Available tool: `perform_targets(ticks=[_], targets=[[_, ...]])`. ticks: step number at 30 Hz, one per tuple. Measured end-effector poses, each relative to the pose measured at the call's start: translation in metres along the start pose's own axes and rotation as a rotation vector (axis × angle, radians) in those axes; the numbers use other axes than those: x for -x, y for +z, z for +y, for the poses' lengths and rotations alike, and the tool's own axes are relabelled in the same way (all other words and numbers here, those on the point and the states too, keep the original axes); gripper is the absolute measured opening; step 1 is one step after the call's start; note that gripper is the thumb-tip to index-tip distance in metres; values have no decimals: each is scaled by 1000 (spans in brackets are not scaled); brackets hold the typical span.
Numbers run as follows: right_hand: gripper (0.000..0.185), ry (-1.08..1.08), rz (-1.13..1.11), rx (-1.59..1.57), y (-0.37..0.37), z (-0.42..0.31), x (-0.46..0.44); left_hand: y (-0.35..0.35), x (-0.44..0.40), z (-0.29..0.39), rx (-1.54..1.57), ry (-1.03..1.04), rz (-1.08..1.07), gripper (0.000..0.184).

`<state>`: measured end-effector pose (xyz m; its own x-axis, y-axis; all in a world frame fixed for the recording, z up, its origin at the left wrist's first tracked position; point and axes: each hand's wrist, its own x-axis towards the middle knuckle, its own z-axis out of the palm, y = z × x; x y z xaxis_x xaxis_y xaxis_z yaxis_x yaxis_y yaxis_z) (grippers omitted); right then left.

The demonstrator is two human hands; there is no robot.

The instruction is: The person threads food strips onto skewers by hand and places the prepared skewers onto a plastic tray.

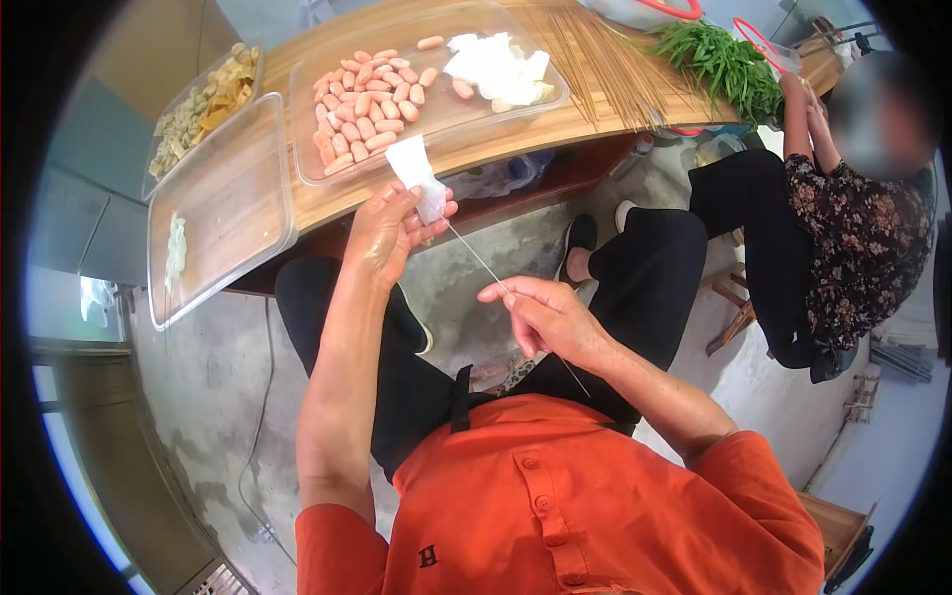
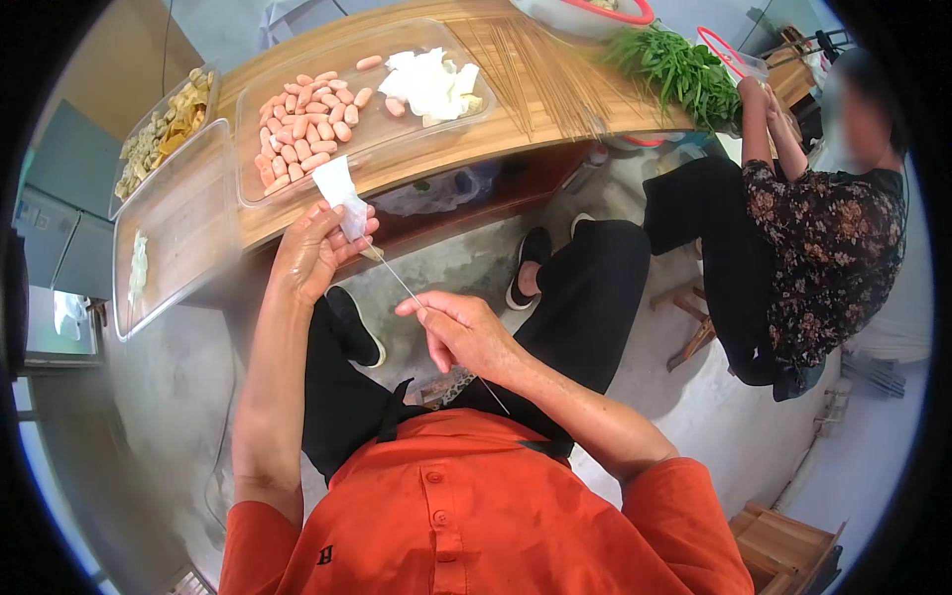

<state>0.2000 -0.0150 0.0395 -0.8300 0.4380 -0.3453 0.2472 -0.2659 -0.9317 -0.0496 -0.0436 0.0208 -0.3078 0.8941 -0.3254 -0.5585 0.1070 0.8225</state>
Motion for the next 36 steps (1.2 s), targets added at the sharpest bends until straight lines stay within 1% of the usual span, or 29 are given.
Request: perform_targets(ticks=[20,31,36], targets=[[31,36,64,-112,5,7,-5,6,-3,-3,-11,15,1,20],[31,-14,67,-79,6,8,-19,11,0,-3,-23,0,1,20],[30,-69,89,-65,4,16,-28,14,0,-4,-16,42,22,25]])
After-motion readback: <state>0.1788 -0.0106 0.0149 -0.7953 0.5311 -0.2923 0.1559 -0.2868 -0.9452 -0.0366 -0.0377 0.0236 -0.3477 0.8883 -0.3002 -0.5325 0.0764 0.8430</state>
